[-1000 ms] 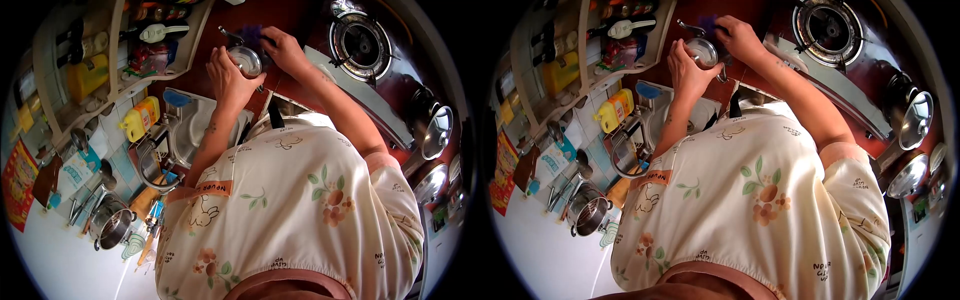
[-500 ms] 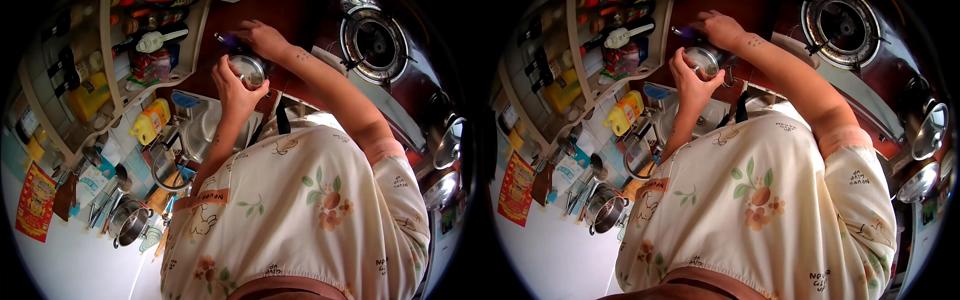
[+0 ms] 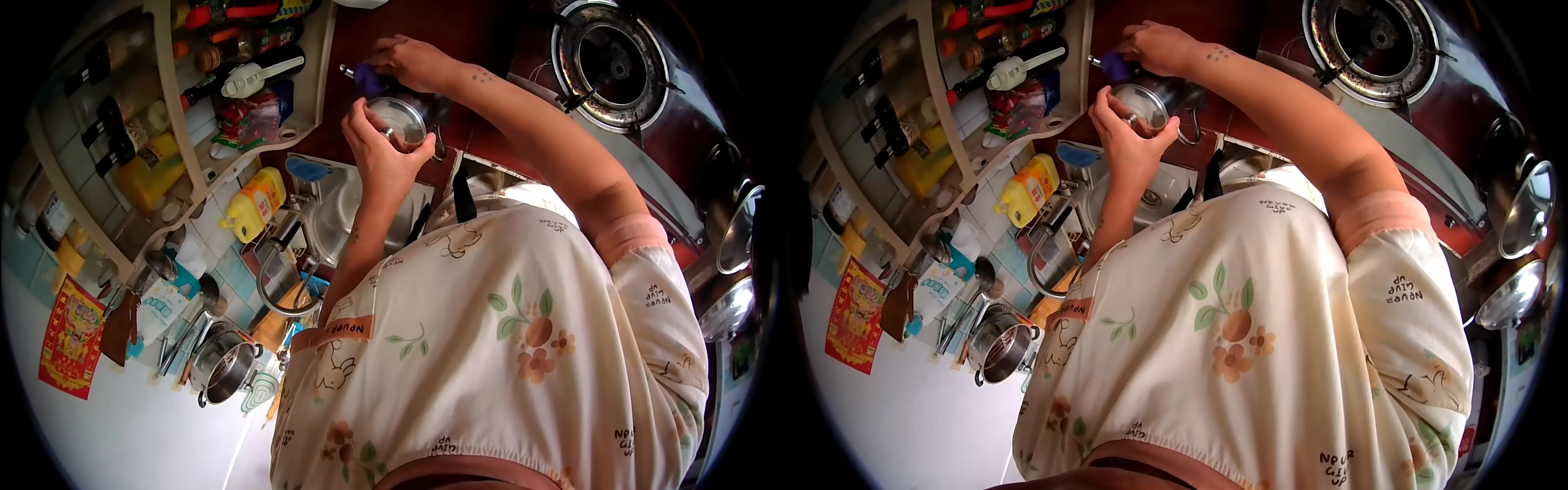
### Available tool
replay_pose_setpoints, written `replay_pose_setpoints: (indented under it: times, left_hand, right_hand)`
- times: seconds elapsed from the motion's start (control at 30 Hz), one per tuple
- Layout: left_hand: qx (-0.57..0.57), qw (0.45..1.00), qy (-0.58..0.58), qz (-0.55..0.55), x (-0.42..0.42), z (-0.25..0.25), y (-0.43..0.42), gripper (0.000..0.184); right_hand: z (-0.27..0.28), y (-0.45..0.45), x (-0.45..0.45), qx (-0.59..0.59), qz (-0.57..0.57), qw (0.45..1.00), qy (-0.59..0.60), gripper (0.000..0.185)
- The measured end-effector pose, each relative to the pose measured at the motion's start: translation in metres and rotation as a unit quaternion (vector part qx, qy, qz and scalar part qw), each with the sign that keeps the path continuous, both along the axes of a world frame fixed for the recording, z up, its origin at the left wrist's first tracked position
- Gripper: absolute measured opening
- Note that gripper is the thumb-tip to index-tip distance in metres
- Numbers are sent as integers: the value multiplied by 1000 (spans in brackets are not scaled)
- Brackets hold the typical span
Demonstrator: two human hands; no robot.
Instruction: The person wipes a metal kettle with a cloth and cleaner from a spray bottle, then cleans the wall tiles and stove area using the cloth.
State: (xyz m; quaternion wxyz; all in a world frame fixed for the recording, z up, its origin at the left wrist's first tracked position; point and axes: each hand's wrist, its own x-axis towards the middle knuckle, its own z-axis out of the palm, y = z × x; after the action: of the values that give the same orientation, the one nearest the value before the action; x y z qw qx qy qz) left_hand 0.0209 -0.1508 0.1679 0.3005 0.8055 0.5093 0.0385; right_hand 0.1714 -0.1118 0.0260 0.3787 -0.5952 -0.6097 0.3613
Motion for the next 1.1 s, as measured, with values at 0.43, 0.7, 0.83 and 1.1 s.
replay_pose_setpoints:
  times: [0.43, 0.7, 0.83, 1.1]
  left_hand:
    - [4, 1000, 5, -5, 0, 0, -3, 102]
    - [19, 1000, -3, -15, 0, -2, -1, 103]
    - [20, 1000, 6, -21, 5, 2, 0, 102]
    - [4, 1000, 10, -2, 5, 3, -3, 101]
  right_hand:
    - [45, 3, 17, -145, 37, 987, 63, 40]
    - [15, 7, 11, -75, 77, 993, -44, 42]
    - [15, 8, 15, -131, 90, 986, -39, 44]
    - [-5, 3, 14, -94, 58, 994, -18, 40]
